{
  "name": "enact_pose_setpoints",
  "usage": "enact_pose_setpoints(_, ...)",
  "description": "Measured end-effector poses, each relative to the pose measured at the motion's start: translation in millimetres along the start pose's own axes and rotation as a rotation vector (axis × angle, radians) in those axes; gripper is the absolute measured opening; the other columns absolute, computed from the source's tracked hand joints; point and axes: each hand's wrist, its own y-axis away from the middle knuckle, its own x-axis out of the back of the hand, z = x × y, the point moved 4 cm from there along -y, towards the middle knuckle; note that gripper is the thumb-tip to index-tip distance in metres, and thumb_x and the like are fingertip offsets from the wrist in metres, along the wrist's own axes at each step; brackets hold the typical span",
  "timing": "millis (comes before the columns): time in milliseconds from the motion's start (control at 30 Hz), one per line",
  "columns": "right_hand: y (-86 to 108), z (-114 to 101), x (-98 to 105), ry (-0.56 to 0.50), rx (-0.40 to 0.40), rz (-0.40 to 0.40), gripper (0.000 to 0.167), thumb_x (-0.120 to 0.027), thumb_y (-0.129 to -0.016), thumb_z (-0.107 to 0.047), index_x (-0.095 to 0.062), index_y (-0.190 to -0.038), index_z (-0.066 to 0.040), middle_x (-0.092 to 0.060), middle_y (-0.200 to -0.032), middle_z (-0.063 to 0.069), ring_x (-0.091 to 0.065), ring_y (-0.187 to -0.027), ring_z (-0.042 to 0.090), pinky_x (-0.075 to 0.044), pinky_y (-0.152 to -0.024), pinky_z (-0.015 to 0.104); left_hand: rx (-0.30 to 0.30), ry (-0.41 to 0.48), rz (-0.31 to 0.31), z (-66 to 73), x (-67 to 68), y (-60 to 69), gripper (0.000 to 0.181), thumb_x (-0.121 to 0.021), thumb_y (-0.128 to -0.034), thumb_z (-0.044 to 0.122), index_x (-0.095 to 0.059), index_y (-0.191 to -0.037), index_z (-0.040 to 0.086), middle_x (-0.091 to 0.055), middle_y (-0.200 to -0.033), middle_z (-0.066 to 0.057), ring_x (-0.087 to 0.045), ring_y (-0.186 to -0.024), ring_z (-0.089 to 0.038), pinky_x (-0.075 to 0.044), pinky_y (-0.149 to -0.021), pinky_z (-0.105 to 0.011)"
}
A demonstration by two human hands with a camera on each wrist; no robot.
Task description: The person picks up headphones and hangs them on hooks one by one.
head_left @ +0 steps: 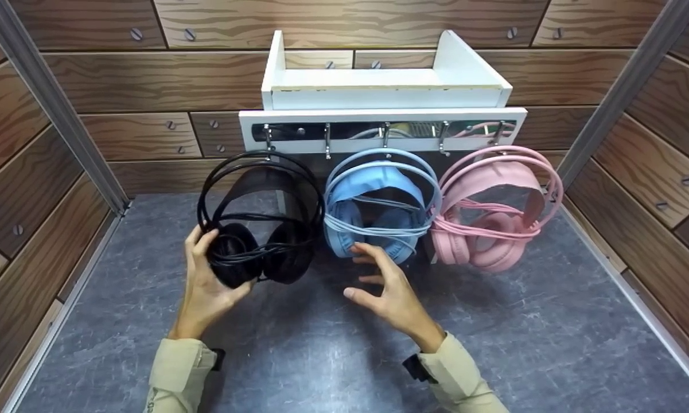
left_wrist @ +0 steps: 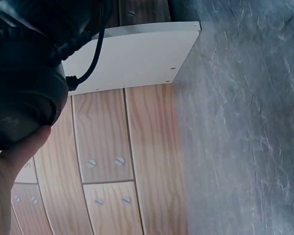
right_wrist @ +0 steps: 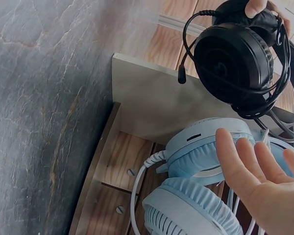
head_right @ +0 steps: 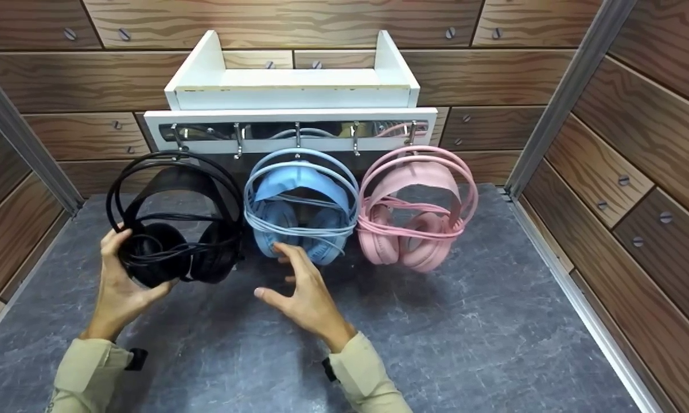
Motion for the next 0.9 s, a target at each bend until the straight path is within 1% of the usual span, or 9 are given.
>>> enact_pose_setpoints(200, 0.0, 0.4, -0.1, 0.004, -0.008, 0.0, 0.064, -0.078, -0.086, 0.001, -0.047, -0.141, 0.007, -0.054, -0.138, 0.023, -0.055, -0.123, 0.041, -0.055, -0.09, 0.05, 0.012, -0.051, 0.012, -1.9, 2.2, 1.0, 0.089, -0.087, -0.0635, -0.003, -0.037, -0.138, 0.002, -0.032, -0.145, -0.038, -0.037, -0.135, -0.046, -0.028, -0.114, -0.038)
enact_pose_setpoints(367, -1.3, 1.3, -0.6, 0.022, -0.015, 0.0, 0.061, -0.076, -0.087, 0.0, -0.047, -0.141, 0.008, -0.054, -0.138, 0.024, -0.054, -0.122, 0.044, -0.054, -0.089, 0.051, 0.0, -0.132, 0.004, -0.5, -0.4, 1.1, 0.088, -0.089, -0.0661, -0.005, -0.038, -0.138, 0.001, -0.029, -0.147, -0.039, -0.037, -0.136, -0.049, -0.032, -0.113, -0.041)
enact_pose_setpoints(433, -1.8, 2.0, -1.0, 0.035, -0.022, 0.003, 0.06, -0.076, -0.088, -0.002, -0.047, -0.14, 0.008, -0.055, -0.138, 0.023, -0.055, -0.122, 0.045, -0.055, -0.089, 0.05, -0.006, -0.168, -0.003, 1.0, -1.4, 1.0, 0.087, -0.088, -0.0669, -0.008, -0.039, -0.138, 0.001, -0.029, -0.148, -0.038, -0.04, -0.135, -0.049, -0.039, -0.109, -0.04)
enact_pose_setpoints(533, -2.3, 2.4, -0.8, 0.048, -0.034, 0.011, 0.06, -0.075, -0.089, -0.002, -0.047, -0.141, 0.007, -0.055, -0.138, 0.022, -0.055, -0.122, 0.041, -0.055, -0.089, 0.05, -0.003, -0.208, -0.03, 3.4, -3.4, 1.9, 0.088, -0.087, -0.0655, -0.014, -0.041, -0.139, 0.001, -0.029, -0.15, -0.035, -0.052, -0.123, -0.043, -0.05, -0.096, -0.04)
enact_pose_setpoints(600, -2.4, 2.4, -0.3, 0.053, -0.04, 0.016, 0.06, -0.075, -0.088, -0.001, -0.048, -0.141, 0.007, -0.055, -0.138, 0.021, -0.056, -0.122, 0.038, -0.055, -0.089, 0.049, -0.006, -0.244, -0.05, 5.6, -4.8, 3.4, 0.087, -0.088, -0.0649, -0.013, -0.043, -0.139, 0.001, -0.031, -0.15, -0.033, -0.056, -0.115, -0.04, -0.054, -0.086, -0.044)
enact_pose_setpoints(667, -2.1, 2.1, 0.0, 0.055, -0.043, 0.018, 0.06, -0.075, -0.088, 0.0, -0.048, -0.141, 0.006, -0.055, -0.138, 0.021, -0.056, -0.122, 0.036, -0.055, -0.089, 0.049, -0.011, -0.282, -0.064, 8.1, -5.7, 5.3, 0.085, -0.089, -0.0656, -0.01, -0.045, -0.138, 0.0, -0.034, -0.15, -0.032, -0.055, -0.111, -0.041, -0.053, -0.084, -0.05)
enact_pose_setpoints(733, -1.7, 1.8, 0.4, 0.056, -0.043, 0.019, 0.06, -0.075, -0.088, 0.0, -0.048, -0.141, 0.006, -0.056, -0.138, 0.021, -0.056, -0.122, 0.035, -0.055, -0.089, 0.049, -0.024, -0.323, -0.07, 11.5, -6.2, 6.2, 0.08, -0.089, -0.0683, -0.004, -0.047, -0.136, -0.001, -0.037, -0.148, -0.031, -0.05, -0.115, -0.046, -0.05, -0.087, -0.055)
enact_pose_setpoints(800, -1.3, 1.3, 0.8, 0.058, -0.042, 0.021, 0.06, -0.075, -0.088, -0.001, -0.048, -0.141, 0.007, -0.056, -0.138, 0.021, -0.056, -0.122, 0.036, -0.055, -0.089, 0.049, -0.036, -0.356, -0.075, 14.8, -6.5, 6.3, 0.074, -0.088, -0.0717, 0.003, -0.049, -0.134, -0.001, -0.039, -0.146, -0.031, -0.047, -0.117, -0.048, -0.047, -0.091, -0.057)
enact_pose_setpoints(900, -0.3, 0.5, 1.8, 0.062, -0.037, 0.027, 0.06, -0.075, -0.088, 0.0, -0.048, -0.141, 0.007, -0.055, -0.137, 0.022, -0.056, -0.121, 0.036, -0.055, -0.088, 0.05, -0.053, -0.381, -0.087, 20.4, -7.8, 4.7, 0.065, -0.083, -0.0771, 0.011, -0.052, -0.132, -0.002, -0.043, -0.144, -0.03, -0.044, -0.12, -0.05, -0.04, -0.097, -0.059)
